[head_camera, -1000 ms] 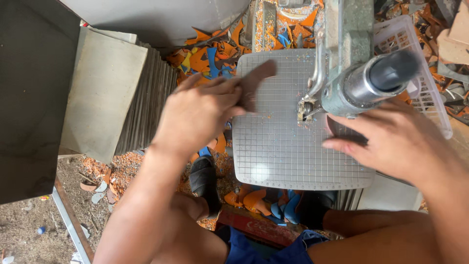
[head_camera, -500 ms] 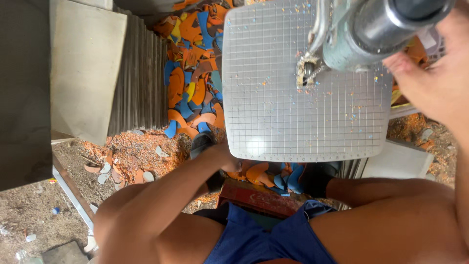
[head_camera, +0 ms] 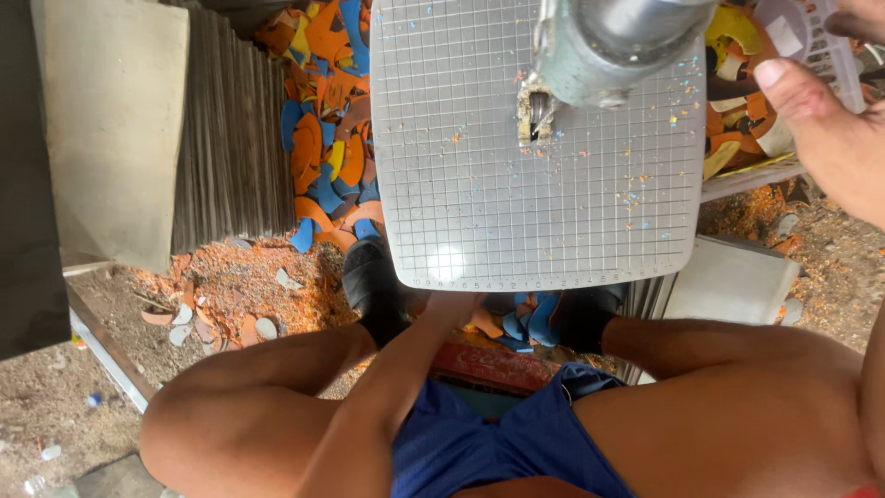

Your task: The person uses a vertical cutting machine to trim the edges of small colored sole pieces. They feed blue, brown, and orange pieces one at a time under the blade, guiding them by hand to shape the edges. Cut pieces are placed aside on the floor.

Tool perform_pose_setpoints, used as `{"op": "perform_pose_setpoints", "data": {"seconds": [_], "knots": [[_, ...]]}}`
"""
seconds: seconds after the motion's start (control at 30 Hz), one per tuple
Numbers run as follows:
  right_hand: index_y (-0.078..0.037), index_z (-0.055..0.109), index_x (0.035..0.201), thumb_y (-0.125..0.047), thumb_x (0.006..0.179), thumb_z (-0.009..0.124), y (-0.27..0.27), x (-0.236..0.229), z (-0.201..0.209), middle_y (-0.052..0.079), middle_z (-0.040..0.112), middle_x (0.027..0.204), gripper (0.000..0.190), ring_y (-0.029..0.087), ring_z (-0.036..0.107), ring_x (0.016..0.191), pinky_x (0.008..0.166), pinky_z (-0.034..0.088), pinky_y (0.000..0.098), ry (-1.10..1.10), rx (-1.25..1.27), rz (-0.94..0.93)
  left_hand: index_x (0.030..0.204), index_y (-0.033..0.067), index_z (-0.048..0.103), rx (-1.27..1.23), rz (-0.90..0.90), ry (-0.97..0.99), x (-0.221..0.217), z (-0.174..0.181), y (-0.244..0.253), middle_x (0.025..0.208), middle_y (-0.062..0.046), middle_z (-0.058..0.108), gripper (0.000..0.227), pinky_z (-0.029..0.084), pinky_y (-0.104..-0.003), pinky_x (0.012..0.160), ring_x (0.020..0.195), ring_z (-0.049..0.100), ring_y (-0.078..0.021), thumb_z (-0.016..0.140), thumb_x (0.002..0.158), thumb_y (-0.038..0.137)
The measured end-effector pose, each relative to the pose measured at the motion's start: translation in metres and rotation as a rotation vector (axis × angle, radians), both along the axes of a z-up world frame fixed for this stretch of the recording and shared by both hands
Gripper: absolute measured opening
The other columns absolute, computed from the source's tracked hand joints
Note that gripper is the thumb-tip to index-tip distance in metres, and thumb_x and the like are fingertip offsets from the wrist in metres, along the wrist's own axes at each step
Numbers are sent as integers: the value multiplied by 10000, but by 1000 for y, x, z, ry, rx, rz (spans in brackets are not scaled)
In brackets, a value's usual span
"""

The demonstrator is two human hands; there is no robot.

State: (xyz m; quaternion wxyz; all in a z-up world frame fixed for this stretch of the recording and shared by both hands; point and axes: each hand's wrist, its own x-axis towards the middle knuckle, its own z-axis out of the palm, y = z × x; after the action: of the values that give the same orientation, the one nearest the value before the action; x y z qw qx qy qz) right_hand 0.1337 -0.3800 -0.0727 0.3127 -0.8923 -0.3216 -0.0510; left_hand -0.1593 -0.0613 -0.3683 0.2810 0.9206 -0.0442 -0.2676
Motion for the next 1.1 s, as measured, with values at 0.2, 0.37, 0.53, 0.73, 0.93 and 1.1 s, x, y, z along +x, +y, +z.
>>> {"op": "perform_pose_setpoints", "data": {"seconds": [0.2,0.37,0.53,0.73,0.93,1.1], "knots": [[74,575,1378,-126,1132,662,19,-23,41,227,639,1260,329,272,629,1144,1061,548,373,-155,32,104,1471,42,301,-132,-267,471,30,191,-16,1038,-271,712,704,573,-509,807,973,701,-425,665,882,172],[119,579,1358,-71,1106,733,48,-37,75,266,640,1293,352,307,639,1204,1091,552,393,-192,8,99,1298,105,528,-412,-228,-256,24,371,3,884,-147,739,352,567,-495,654,759,723,-364,648,968,132],[76,660,1290,-154,979,783,76,-59,113,264,687,1271,406,316,683,1191,1020,560,417,-134,-44,86,1157,92,704,-389,332,-430,70,406,28,876,-106,754,281,592,-361,532,557,730,-237,685,951,282],[-83,753,1165,-377,764,821,104,-76,125,117,716,1314,502,258,707,1124,949,577,390,-98,-227,345,1466,-43,566,44,157,-562,77,403,38,967,-162,713,858,559,-408,540,637,697,-304,774,869,537],[-163,770,1093,-461,660,777,104,-91,108,0,724,1289,526,261,610,1300,1074,499,413,-110,-253,592,1276,-18,674,120,131,-892,70,403,27,1221,-198,644,731,555,-409,769,958,648,-315,793,808,530],[-177,757,1106,-340,698,772,109,-90,98,-25,710,1272,439,253,588,1335,1146,438,448,-110,-172,638,1158,26,711,139,126,-933,75,394,22,1221,-147,682,517,540,-435,887,1078,666,-306,796,889,459]]}}
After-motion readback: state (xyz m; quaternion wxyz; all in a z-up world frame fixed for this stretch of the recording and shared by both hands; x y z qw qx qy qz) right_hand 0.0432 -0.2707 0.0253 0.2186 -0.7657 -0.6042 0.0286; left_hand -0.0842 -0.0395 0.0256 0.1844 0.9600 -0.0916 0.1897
